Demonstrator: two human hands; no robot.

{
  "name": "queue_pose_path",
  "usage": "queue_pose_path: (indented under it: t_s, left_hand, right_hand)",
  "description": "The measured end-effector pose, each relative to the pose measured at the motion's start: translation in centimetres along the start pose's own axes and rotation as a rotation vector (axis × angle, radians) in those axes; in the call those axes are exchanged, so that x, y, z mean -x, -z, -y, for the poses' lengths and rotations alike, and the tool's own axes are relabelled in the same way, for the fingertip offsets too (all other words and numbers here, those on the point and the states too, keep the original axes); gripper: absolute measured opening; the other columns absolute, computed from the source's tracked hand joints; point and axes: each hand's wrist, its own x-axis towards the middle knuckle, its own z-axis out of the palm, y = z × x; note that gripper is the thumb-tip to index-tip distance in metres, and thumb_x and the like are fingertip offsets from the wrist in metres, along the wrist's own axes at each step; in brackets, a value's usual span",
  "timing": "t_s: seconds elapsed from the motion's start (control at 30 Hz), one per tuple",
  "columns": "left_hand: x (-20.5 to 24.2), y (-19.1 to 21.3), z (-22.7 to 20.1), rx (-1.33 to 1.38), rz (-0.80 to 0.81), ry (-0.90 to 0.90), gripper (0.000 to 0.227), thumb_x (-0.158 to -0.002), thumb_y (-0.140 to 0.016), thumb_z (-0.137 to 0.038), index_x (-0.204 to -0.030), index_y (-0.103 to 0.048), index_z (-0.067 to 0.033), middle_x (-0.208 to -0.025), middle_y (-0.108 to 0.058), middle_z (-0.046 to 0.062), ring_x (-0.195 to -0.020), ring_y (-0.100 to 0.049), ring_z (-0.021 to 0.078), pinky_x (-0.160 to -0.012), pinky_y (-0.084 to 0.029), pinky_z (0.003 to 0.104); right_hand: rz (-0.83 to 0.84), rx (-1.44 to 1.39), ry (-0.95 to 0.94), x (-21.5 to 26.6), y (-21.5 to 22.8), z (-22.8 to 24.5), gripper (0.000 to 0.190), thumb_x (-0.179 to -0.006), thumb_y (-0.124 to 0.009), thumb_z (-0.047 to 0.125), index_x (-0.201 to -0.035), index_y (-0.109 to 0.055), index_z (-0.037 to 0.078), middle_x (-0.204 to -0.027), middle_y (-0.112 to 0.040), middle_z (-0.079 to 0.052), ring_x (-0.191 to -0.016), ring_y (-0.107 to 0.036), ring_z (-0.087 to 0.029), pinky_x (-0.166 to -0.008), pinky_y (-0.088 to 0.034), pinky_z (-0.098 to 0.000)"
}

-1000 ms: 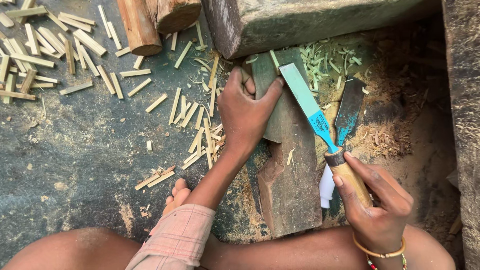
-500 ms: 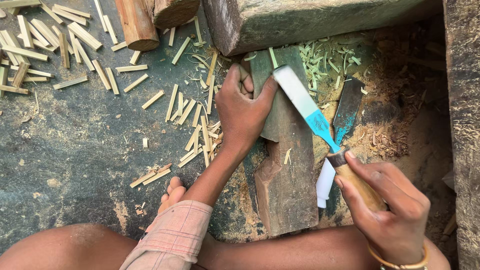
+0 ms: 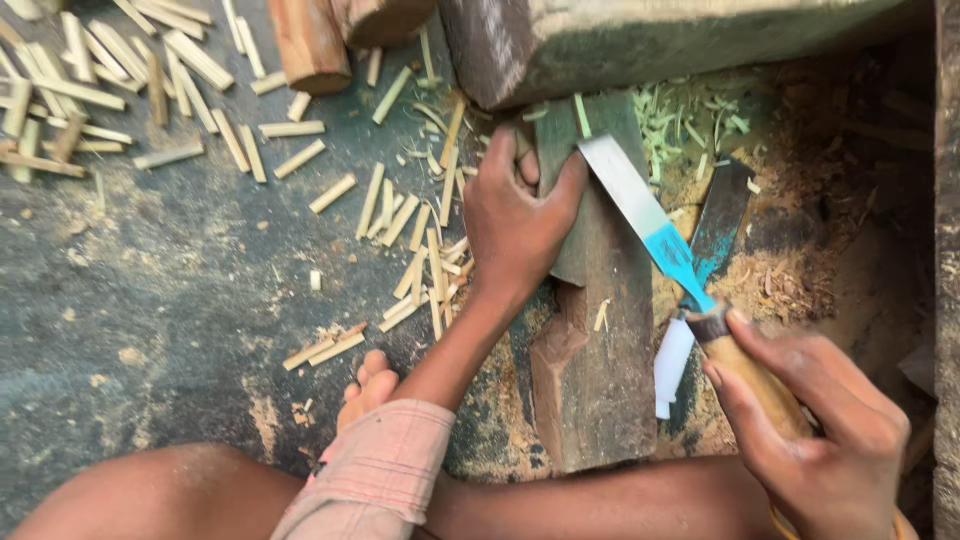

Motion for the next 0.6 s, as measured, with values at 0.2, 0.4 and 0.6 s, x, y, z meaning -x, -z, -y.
queue_pose_path:
  t_s: [0.2, 0.4, 0.6]
  left_hand:
    - [0.2, -0.3, 0.5, 0.029, -0.024, 0.007, 0.041, -0.083, -0.079, -0.032, -0.081, -0.046, -0.0085, -0.062, -0.053, 0.003, -0.054, -0.057, 0.0172, -0.055, -0.046, 0.038]
    - [0.2, -0.4, 0.3, 0.025, -0.037, -0.024, 0.04, -0.085, -0.079, -0.031, -0.083, -0.046, -0.0081, -0.064, -0.049, 0.005, -0.056, -0.055, 0.0192, -0.056, -0.044, 0.038]
    - [0.4, -0.6, -0.1, 0.087, -0.052, -0.015, 0.04, -0.085, -0.079, -0.027, -0.082, -0.044, -0.0078, -0.065, -0.049, 0.002, -0.058, -0.053, 0.0164, -0.057, -0.044, 0.036]
  right_hand:
    - [-0.02, -0.03, -0.01, 0.6, -0.7, 0.1, 0.04, -0.08, -0.079, -0.001, -0.119, -0.071, -0.006, -0.089, -0.071, -0.017, -0.078, -0.07, -0.018, -0.07, -0.053, -0.0279]
    - [-0.079, -0.071, 0.014, 1.3, -2.4, -1.2, 0.038, -0.085, -0.08, 0.003, -0.121, -0.073, -0.002, -0.092, -0.073, -0.015, -0.079, -0.071, -0.017, -0.068, -0.053, -0.0258]
    - [-0.157, -0.094, 0.129, 1.8, -4.9, -3.6, 0.034, -0.088, -0.081, 0.008, -0.121, -0.072, 0.005, -0.093, -0.076, -0.012, -0.077, -0.073, -0.016, -0.063, -0.057, -0.0247]
